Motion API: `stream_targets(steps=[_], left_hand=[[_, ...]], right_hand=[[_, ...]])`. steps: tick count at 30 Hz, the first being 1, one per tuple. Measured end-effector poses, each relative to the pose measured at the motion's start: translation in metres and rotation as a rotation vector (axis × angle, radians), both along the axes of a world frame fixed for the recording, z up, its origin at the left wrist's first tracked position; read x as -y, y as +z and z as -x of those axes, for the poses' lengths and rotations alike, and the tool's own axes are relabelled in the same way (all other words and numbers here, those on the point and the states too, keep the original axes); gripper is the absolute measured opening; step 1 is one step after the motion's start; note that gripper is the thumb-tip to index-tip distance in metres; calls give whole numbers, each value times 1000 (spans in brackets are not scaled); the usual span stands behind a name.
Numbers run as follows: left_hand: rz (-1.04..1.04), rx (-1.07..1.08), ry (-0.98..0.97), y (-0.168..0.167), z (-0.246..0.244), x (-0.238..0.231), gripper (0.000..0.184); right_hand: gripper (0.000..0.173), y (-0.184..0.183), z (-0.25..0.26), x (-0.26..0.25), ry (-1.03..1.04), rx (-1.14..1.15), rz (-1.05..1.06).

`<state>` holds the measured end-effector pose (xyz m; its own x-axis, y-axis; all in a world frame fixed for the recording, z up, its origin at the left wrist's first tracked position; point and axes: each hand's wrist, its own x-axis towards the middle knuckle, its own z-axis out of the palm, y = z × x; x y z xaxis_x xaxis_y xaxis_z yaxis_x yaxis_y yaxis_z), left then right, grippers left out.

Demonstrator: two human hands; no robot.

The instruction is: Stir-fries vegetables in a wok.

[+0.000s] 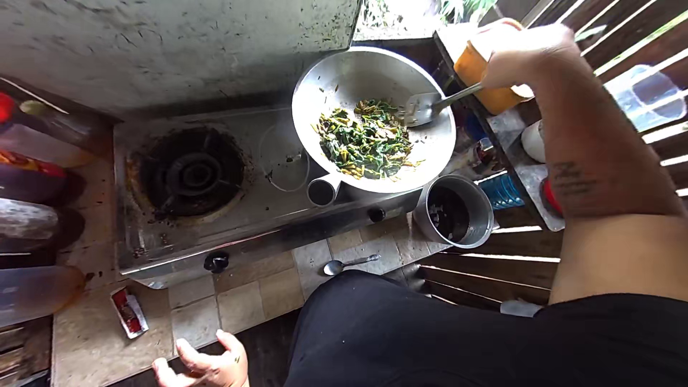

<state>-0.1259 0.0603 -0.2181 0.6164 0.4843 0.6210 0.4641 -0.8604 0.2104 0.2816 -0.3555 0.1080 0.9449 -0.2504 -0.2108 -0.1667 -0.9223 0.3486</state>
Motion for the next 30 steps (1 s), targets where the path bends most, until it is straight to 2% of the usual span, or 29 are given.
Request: stream_targets(steps=[4,7,10,13,16,19,22,24,28,30], left_hand=[[-18,14,-4,-6,3,1,59],[-16,31,0,-5,1,0,58],[13,39,-13,-1,-3,-1,59],[-7,50,-43,-2,-8,-4,58],[19,55,-79,-6,-16,-7,58],[48,56,-116,-7,-23,-12,58],[38,67,-156,-8,-24,-16,57],[32,67,-168,-8,-23,-19,57],[15,68,-177,-8,-19,-25,57],[3,78,-175,-4,-16,-27,57]], right_hand=[[28,-67,-30,30,97,-201,-497],[30,-114,-30,17,196,-171,-638],[30,-110,-11,14,366,-64,-510],[32,-76,45,10,525,88,-295],[34,-61,105,14,705,269,-179],[41,-53,157,13,626,347,-119],[44,-47,184,4,499,308,-76],[40,-63,179,-11,428,298,-101],[42,-105,136,-29,314,317,-133],[43,-104,129,-33,290,348,-108]])
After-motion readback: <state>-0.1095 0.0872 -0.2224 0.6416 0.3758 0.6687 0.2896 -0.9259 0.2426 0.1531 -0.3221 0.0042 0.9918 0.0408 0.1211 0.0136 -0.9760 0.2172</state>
